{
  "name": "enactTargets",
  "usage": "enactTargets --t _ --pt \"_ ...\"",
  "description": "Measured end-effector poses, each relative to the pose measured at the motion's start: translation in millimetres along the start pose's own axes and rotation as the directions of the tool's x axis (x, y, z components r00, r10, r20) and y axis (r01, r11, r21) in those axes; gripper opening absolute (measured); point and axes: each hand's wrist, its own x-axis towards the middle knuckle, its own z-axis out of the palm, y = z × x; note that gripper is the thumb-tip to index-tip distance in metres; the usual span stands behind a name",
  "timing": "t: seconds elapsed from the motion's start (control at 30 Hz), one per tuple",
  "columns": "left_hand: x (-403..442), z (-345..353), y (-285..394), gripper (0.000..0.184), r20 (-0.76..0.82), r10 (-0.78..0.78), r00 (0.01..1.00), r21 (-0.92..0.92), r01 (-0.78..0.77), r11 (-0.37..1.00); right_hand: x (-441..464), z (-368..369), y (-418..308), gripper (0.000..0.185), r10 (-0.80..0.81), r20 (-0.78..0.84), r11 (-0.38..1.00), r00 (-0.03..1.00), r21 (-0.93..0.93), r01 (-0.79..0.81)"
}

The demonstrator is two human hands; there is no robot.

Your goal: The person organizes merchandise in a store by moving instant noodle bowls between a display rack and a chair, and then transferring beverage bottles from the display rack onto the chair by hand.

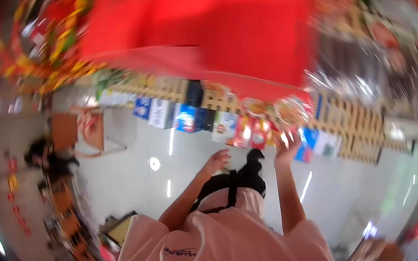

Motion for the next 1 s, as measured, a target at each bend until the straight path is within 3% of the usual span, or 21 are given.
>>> enactTargets --t 0.03,0.07,0.1,0.13,0.2,0.23,0.27,0.3,0.37,0.4,0.5,0.53,0.57,0.6,0.63,0.67,0.7,0.77,0.83,0.97,1.0 --pt "9 -37 -67 0.039 -0.22 0.332 0.917 0.494 -0.189 0.848 -8 -2 12 0.057 0.121 -0.066 0.99 0.991 -0.062 -0.125" --pt "-29 -26 -22 0.038 -0.344 0.245 0.906 0.647 0.041 0.761 -10 -7 31 0.056 0.146 -0.001 0.984 0.989 -0.1 -0.146" --pt "-39 -49 -48 0.035 -0.234 0.493 0.838 0.822 -0.1 0.56 -21 -16 44 0.056 0.191 0.129 0.956 0.973 -0.251 -0.155" --pt "-69 -53 -30 0.035 -0.416 0.303 0.858 0.692 0.082 0.718 -29 -18 60 0.059 0.289 0.167 0.89 0.943 -0.41 -0.2" --pt "-90 -75 -70 0.041 -0.538 0.121 0.834 0.603 0.28 0.747 -61 -14 57 0.058 0.509 0.21 0.763 0.835 -0.558 -0.325" --pt "-106 -111 -83 0.042 -0.613 0.097 0.785 0.514 0.302 0.803 -54 3 95 0.047 0.59 0.084 0.636 0.803 -0.66 -0.399" --pt "-123 -123 -99 0.042 -0.647 0.056 0.76 0.475 0.344 0.81 -75 11 104 0.032 0.644 0.104 0.546 0.758 -0.756 -0.36" --pt "-118 -157 -149 0.042 -0.64 0.114 0.76 0.512 0.311 0.801 -76 11 122 0.039 0.693 0.168 0.526 0.701 -0.783 -0.332" --pt "-171 -164 -146 0.042 -0.755 0.059 0.653 0.367 0.345 0.864 -81 26 165 0.038 0.78 0.106 0.405 0.617 -0.837 -0.368" --pt "-192 -172 -153 0.044 -0.773 0.073 0.631 0.356 0.336 0.872 -103 48 175 0.037 0.796 0.109 0.334 0.595 -0.899 -0.282" --pt "-223 -202 -222 0.043 -0.875 -0.003 0.485 0.05 0.097 0.994 -146 87 224 0.029 0.772 0.175 0.299 0.612 -0.948 -0.106" --pt "-220 -228 -277 0.042 -0.879 0.014 0.476 0.098 0.152 0.984 -161 98 248 0.029 0.765 0.222 0.342 0.604 -0.936 -0.088" --pt "-251 -224 -276 0.042 -0.896 0.036 0.442 0.13 0.184 0.974 -167 102 273 0.03 0.777 0.19 0.26 0.6 -0.965 -0.032" --pt "-250 -225 -311 0.04 -0.857 -0.199 0.476 -0.23 -0.007 0.973 -168 108 280 0.032 0.771 0.136 0.146 0.622 -0.989 0.035" --pt "-252 -233 -350 0.038 -0.898 -0.229 0.375 -0.259 -0.029 0.966 -193 118 296 0.034 0.745 0.166 0.153 0.646 -0.985 0.077" --pt "-268 -235 -371 0.036 -0.884 -0.32 0.342 -0.369 -0.087 0.925 -207 123 312 0.035 0.789 0.23 0.184 0.57 -0.973 0.137" --pt "-279 -231 -387 0.035 -0.911 -0.304 0.278 -0.324 -0.026 0.946 -216 124 339 0.034 0.824 0.221 0.151 0.523 -0.973 0.174" --pt "-312 -223 -402 0.033 -0.83 -0.527 0.182 -0.538 -0.013 0.843 -275 144 371 0.032 0.86 0.156 -0.018 0.486 -0.943 0.334" --pt "-328 -211 -409 0.031 -0.714 -0.658 0.24 -0.7 -0.295 0.651 -303 153 409 0.032 0.9 0.129 -0.107 0.416 -0.86 0.499" --pt "-340 -213 -429 0.03 -0.668 -0.69 0.279 -0.738 -0.367 0.566 -282 152 490 0.031 0.928 0.298 -0.067 0.224 -0.457 0.887" --pt "-341 -215 -429 0.032 -0.627 -0.704 0.332 -0.778 -0.298 0.553 -274 151 497 0.032 0.918 0.296 -0.097 0.265 -0.481 0.871"
